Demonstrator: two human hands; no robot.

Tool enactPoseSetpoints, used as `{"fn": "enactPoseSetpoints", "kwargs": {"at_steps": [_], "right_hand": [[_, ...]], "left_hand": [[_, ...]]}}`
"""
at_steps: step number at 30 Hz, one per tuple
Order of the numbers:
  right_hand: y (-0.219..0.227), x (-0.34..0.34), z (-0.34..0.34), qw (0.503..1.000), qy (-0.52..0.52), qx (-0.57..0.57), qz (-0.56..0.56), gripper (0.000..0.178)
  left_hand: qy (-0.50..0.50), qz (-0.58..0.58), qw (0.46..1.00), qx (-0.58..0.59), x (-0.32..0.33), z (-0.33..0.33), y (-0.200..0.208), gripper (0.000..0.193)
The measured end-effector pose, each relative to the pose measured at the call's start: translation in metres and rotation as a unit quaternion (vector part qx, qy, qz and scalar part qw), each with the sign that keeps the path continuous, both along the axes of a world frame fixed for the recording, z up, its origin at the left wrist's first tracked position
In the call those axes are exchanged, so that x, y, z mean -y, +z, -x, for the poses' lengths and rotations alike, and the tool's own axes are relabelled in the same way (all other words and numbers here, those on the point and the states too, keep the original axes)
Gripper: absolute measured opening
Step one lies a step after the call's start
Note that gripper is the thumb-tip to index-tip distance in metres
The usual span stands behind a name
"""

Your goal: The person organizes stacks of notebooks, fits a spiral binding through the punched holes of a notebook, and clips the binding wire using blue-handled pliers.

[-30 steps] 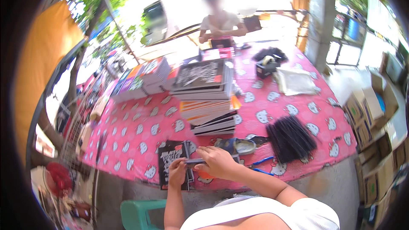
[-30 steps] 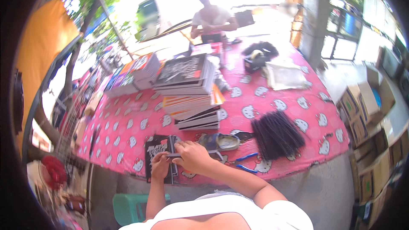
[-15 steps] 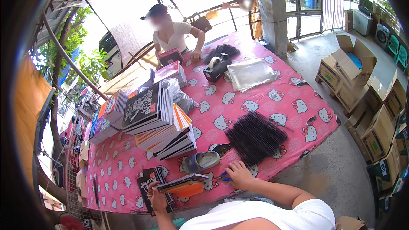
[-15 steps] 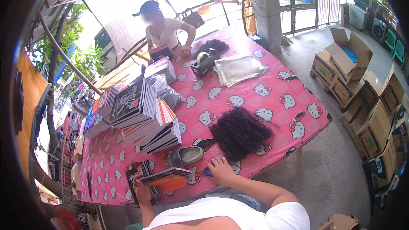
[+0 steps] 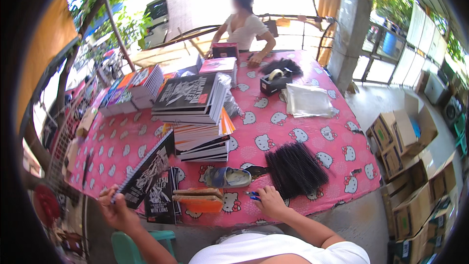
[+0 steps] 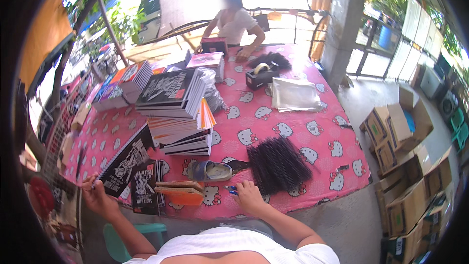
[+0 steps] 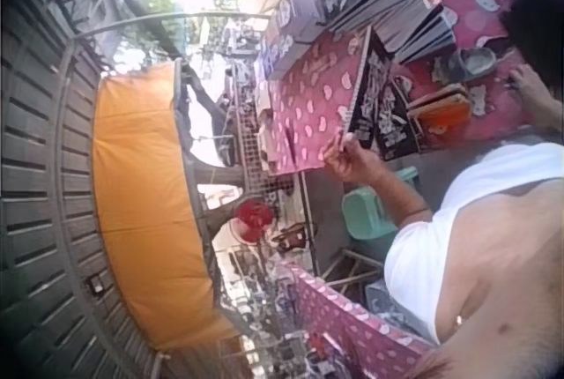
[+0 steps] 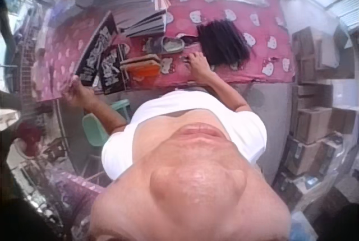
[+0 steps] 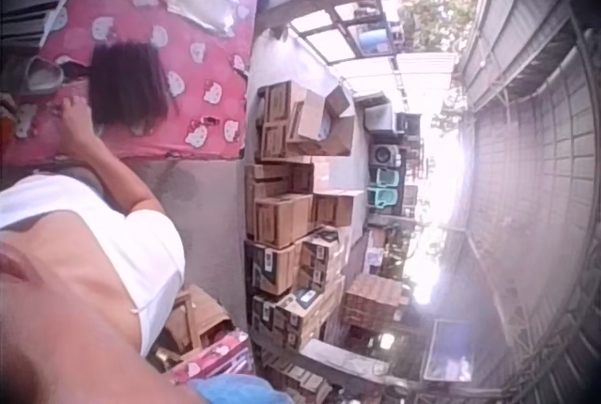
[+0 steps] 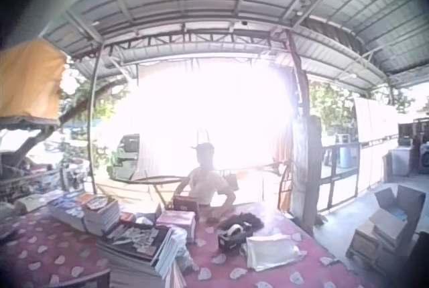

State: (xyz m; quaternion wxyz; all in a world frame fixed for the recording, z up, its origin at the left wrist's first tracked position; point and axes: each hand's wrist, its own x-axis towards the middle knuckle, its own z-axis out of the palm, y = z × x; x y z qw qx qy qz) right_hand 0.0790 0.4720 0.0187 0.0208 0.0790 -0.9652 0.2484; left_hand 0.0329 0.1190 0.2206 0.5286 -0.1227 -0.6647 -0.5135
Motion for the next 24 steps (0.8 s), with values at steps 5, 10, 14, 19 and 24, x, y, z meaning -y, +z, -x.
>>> {"fn": "enactPoseSetpoints", "kwargs": {"at_steps": [5, 10, 14, 19, 24], "right_hand": [[0.013, 0.004, -0.002, 0.988, -0.010, -0.021, 0.153, 0.037], [0.052, 0.025, -0.005, 0.970, -0.003, 0.046, 0.238, 0.036], [0.070, 0.045, -0.005, 0.964, -0.011, 0.074, 0.256, 0.036], [0.096, 0.067, -0.010, 0.972, 0.001, 0.069, 0.227, 0.036], [0.099, 0.090, -0.024, 0.927, -0.011, 0.085, 0.366, 0.035]], "left_hand": [[-0.050, 0.158, 0.973, 0.158, -0.063, -0.019, -0.056, 0.020], [-0.196, 0.207, 0.931, 0.228, -0.061, -0.028, -0.129, 0.029], [-0.222, 0.221, 0.928, 0.202, -0.051, -0.016, -0.123, 0.028], [-0.301, 0.251, 0.885, 0.251, -0.036, -0.012, -0.111, 0.029], [-0.342, 0.312, 0.861, 0.211, -0.023, -0.006, -0.112, 0.034]]}}
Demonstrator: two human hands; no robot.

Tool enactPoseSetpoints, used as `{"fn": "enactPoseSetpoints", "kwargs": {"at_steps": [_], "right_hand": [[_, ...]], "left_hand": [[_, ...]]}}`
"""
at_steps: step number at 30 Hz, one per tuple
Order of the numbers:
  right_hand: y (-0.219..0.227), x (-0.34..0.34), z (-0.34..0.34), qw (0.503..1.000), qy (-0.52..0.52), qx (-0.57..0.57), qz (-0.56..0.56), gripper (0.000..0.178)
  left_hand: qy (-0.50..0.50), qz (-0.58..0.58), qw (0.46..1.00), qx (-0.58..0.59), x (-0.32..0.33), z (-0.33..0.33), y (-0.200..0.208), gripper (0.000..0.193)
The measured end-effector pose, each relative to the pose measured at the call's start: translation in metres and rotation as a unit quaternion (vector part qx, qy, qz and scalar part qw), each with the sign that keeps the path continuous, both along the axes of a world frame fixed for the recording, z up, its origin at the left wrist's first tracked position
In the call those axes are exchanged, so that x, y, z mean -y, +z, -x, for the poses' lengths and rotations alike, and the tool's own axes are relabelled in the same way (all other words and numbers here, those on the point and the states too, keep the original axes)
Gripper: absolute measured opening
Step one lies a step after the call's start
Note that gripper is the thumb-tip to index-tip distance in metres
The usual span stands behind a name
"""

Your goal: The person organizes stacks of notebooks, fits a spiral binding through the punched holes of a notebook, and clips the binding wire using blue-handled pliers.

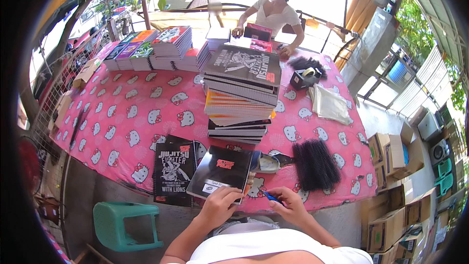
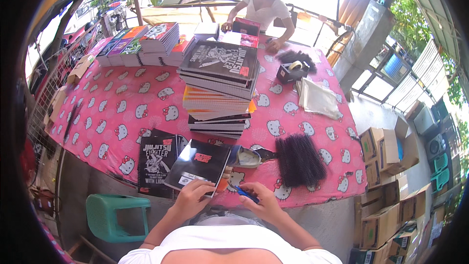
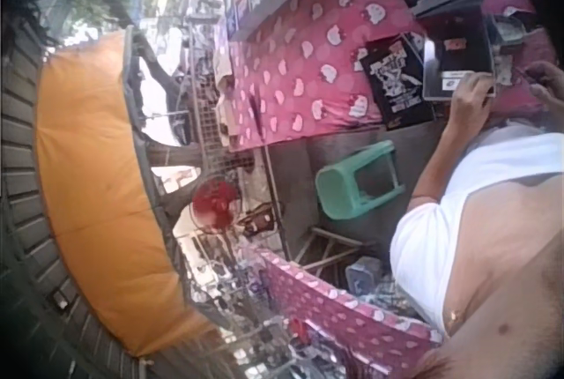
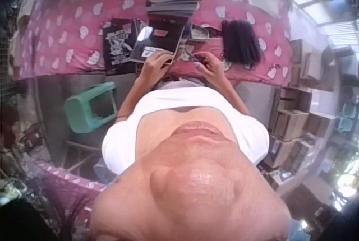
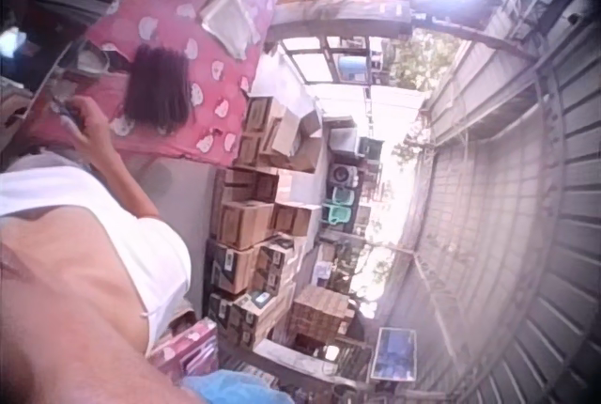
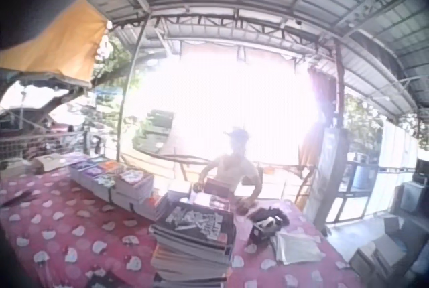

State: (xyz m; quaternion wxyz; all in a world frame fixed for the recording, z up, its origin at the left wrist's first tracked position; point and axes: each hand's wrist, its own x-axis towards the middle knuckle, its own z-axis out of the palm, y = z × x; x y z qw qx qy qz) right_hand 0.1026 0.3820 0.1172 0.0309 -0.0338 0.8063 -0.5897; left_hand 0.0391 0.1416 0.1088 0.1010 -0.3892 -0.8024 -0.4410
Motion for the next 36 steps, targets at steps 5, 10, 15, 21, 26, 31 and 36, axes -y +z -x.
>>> {"fn": "enactPoseSetpoints", "kwargs": {"at_steps": [5, 10, 15, 21, 26, 31, 36], "right_hand": [[0.009, 0.028, 0.002, 0.991, -0.032, -0.126, -0.038, 0.037], [0.025, 0.042, 0.021, 0.970, -0.063, -0.207, -0.114, 0.040], [0.049, 0.056, 0.024, 0.943, -0.077, -0.269, -0.182, 0.041], [0.051, 0.060, 0.024, 0.943, -0.050, -0.274, -0.179, 0.040], [0.040, 0.043, 0.031, 0.946, 0.058, 0.157, 0.279, 0.036], [0.025, 0.051, 0.027, 0.959, -0.015, 0.071, 0.274, 0.032], [-0.061, -0.021, 0.036, 0.891, -0.263, -0.231, -0.289, 0.040]], "left_hand": [[0.116, -0.116, 0.986, -0.031, -0.007, 0.014, 0.000, 0.030], [0.162, -0.228, 0.956, -0.085, -0.018, 0.039, 0.023, 0.020], [0.146, -0.260, 0.949, -0.106, -0.019, 0.036, 0.031, 0.019], [0.122, -0.282, 0.948, -0.085, -0.020, 0.030, 0.028, 0.020], [0.099, -0.245, 0.956, -0.126, -0.014, 0.030, 0.023, 0.025], [0.166, -0.201, 0.951, -0.169, -0.002, 0.041, 0.041, 0.023], [0.283, -0.224, 0.902, -0.236, 0.057, 0.061, 0.070, 0.019]]}}
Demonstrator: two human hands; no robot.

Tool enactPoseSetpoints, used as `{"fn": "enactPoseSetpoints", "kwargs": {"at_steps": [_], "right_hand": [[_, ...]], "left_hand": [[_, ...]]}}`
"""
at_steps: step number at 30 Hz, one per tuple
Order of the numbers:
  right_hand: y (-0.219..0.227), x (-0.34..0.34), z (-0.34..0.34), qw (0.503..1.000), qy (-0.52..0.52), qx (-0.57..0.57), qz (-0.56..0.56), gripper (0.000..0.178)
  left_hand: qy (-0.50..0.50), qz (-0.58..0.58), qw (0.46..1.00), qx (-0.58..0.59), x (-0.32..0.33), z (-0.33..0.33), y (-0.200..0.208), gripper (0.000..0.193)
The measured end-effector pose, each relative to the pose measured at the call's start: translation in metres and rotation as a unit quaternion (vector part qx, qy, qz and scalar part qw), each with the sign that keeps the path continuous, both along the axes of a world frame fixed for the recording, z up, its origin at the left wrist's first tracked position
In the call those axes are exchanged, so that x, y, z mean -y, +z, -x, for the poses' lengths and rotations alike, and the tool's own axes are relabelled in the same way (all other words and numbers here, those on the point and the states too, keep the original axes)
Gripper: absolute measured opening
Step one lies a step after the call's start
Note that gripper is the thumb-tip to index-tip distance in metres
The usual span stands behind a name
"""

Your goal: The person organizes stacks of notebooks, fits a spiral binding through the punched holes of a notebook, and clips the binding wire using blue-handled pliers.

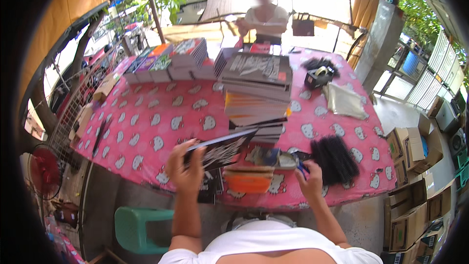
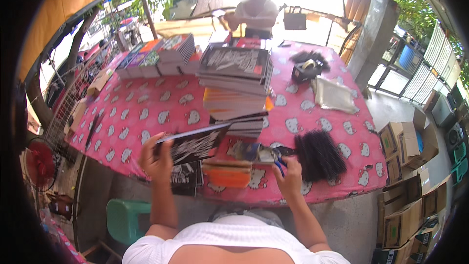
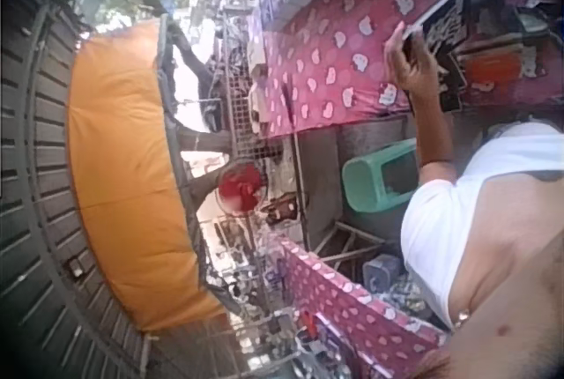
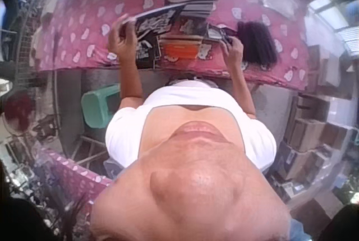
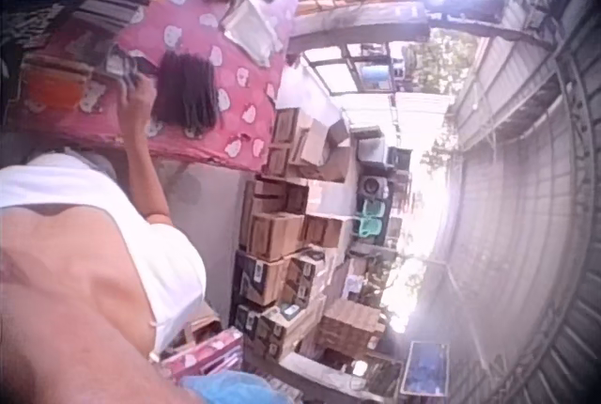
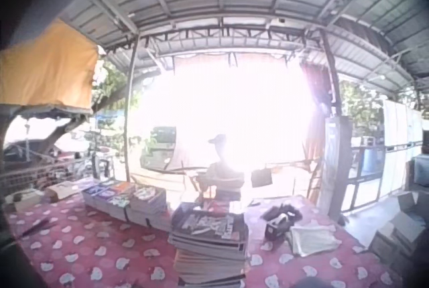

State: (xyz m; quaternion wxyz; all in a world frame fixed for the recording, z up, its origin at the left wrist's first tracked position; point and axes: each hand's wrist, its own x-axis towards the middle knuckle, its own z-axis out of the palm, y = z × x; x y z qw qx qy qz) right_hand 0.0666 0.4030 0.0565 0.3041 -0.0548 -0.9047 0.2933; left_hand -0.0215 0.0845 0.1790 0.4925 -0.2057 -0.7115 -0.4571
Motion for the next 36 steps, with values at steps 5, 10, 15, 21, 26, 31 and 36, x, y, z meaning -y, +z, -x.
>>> {"fn": "enactPoseSetpoints", "kwargs": {"at_steps": [5, 10, 15, 21, 26, 31, 36], "right_hand": [[-0.060, -0.016, -0.021, 0.979, 0.032, 0.173, -0.107, 0.044], [0.017, -0.009, 0.016, 0.998, 0.038, 0.039, -0.024, 0.045], [0.089, 0.019, 0.078, 0.989, 0.129, -0.055, -0.040, 0.039], [0.162, 0.059, 0.173, 0.960, 0.109, -0.164, -0.200, 0.036], [0.154, 0.058, 0.239, 0.929, 0.123, -0.127, -0.326, 0.027], [0.146, 0.071, 0.164, 0.906, 0.218, -0.137, -0.335, 0.021], [0.103, 0.056, 0.058, 0.900, 0.355, -0.131, -0.218, 0.037]], "left_hand": [[0.122, 0.049, 0.990, -0.052, 0.051, -0.001, 0.042, 0.014], [0.014, 0.289, 0.957, 0.030, 0.048, 0.049, 0.037, 0.011], [0.101, 0.279, 0.954, 0.041, 0.052, 0.076, -0.063, 0.012], [-0.049, -0.011, 0.939, 0.339, 0.041, 0.053, -0.113, 0.020], [-0.299, -0.298, 0.820, 0.387, -0.003, 0.053, -0.074, 0.028], [-0.541, -0.426, 0.611, 0.391, 0.000, 0.054, -0.041, 0.046], [-0.330, -0.257, 0.796, 0.438, -0.012, 0.038, -0.038, 0.028]]}}
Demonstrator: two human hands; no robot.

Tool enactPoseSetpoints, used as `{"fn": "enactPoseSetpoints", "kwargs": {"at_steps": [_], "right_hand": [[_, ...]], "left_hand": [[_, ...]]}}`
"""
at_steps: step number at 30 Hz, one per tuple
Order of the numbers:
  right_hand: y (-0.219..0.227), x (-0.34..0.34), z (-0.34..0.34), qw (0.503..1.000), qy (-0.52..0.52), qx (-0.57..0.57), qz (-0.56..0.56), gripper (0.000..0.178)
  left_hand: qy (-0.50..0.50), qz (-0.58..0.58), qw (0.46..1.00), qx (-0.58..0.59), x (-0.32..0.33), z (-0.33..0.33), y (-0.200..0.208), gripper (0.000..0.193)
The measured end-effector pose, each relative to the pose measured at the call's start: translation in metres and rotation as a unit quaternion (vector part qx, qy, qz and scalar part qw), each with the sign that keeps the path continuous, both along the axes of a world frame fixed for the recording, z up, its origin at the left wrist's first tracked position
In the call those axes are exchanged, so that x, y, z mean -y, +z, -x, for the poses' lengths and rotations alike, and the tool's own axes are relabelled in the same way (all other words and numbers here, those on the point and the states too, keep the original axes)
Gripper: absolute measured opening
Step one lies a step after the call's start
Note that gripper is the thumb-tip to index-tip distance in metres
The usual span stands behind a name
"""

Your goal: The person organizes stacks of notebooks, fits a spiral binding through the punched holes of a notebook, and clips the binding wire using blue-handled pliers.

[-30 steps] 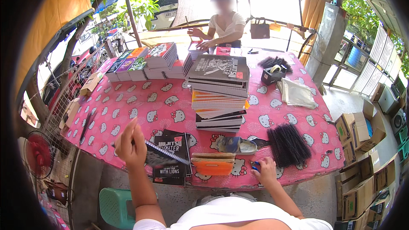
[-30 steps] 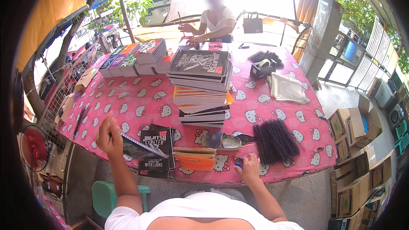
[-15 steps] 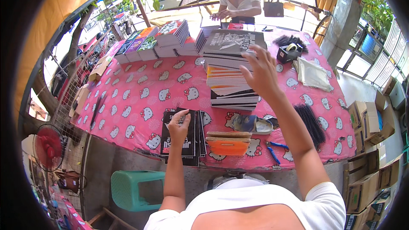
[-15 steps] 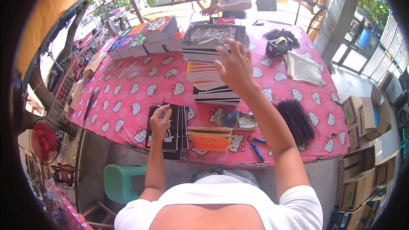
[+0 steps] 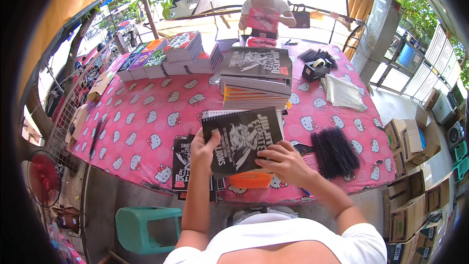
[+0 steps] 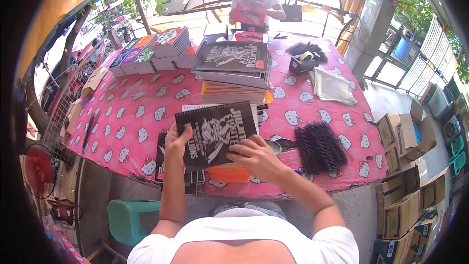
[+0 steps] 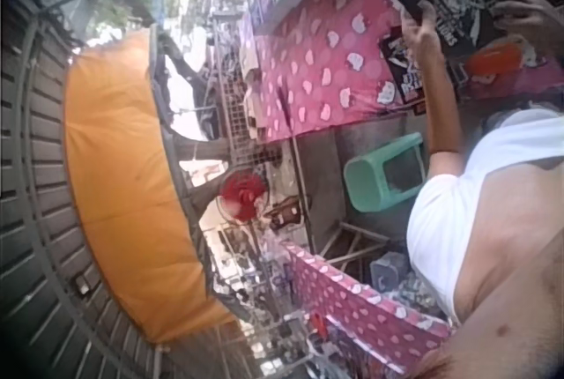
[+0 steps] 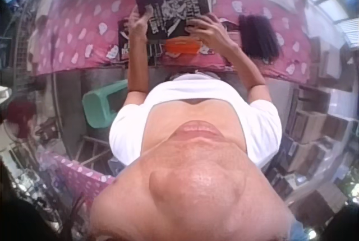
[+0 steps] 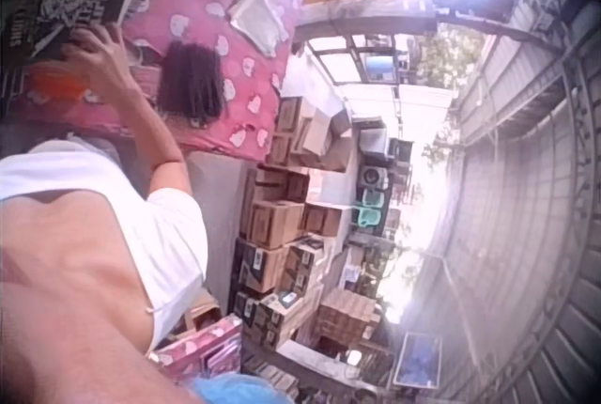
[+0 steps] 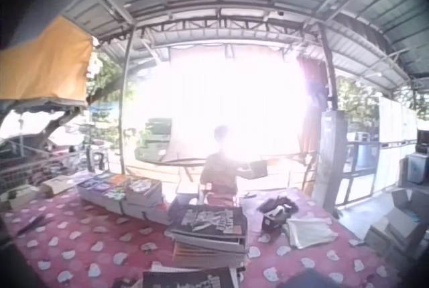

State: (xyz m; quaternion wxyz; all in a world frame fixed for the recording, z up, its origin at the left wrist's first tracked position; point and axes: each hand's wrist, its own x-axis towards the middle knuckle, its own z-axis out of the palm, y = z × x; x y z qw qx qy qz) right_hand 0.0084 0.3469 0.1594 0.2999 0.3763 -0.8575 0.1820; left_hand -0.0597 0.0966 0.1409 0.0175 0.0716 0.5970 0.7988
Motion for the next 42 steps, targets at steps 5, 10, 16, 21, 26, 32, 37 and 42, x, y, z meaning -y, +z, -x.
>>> {"fn": "enactPoseSetpoints", "kwargs": {"at_steps": [5, 10, 16, 21, 26, 32, 37, 42], "right_hand": [[-0.041, -0.019, -0.027, 0.832, -0.149, 0.271, 0.460, 0.031], [-0.099, -0.035, -0.032, 0.833, -0.083, 0.315, 0.448, 0.017], [-0.158, -0.024, -0.038, 0.855, -0.110, 0.370, 0.347, 0.023], [-0.147, -0.027, -0.041, 0.846, -0.103, 0.394, 0.345, 0.066], [-0.184, -0.003, -0.056, 0.786, -0.030, 0.480, 0.390, 0.083], [-0.160, -0.115, -0.007, 0.918, -0.254, 0.205, 0.225, 0.021], [-0.164, -0.156, 0.038, 0.831, -0.496, 0.244, 0.069, 0.028], [-0.171, -0.182, 0.049, 0.834, -0.495, 0.240, 0.049, 0.024]], "left_hand": [[-0.002, 0.077, 0.986, -0.146, -0.009, -0.025, -0.009, 0.022], [-0.035, 0.173, 0.967, -0.185, -0.016, -0.039, -0.003, 0.016], [-0.018, 0.118, 0.988, -0.098, -0.011, -0.049, -0.057, 0.051], [0.169, 0.034, 0.984, -0.037, -0.015, -0.059, -0.113, 0.083], [0.094, -0.013, 0.995, 0.039, -0.029, -0.058, -0.122, 0.057], [0.149, -0.044, 0.985, 0.079, -0.037, -0.041, -0.102, 0.045], [0.173, -0.076, 0.977, 0.104, -0.049, -0.038, -0.078, 0.051], [0.307, 0.348, 0.837, -0.292, -0.085, -0.058, -0.046, 0.061]]}}
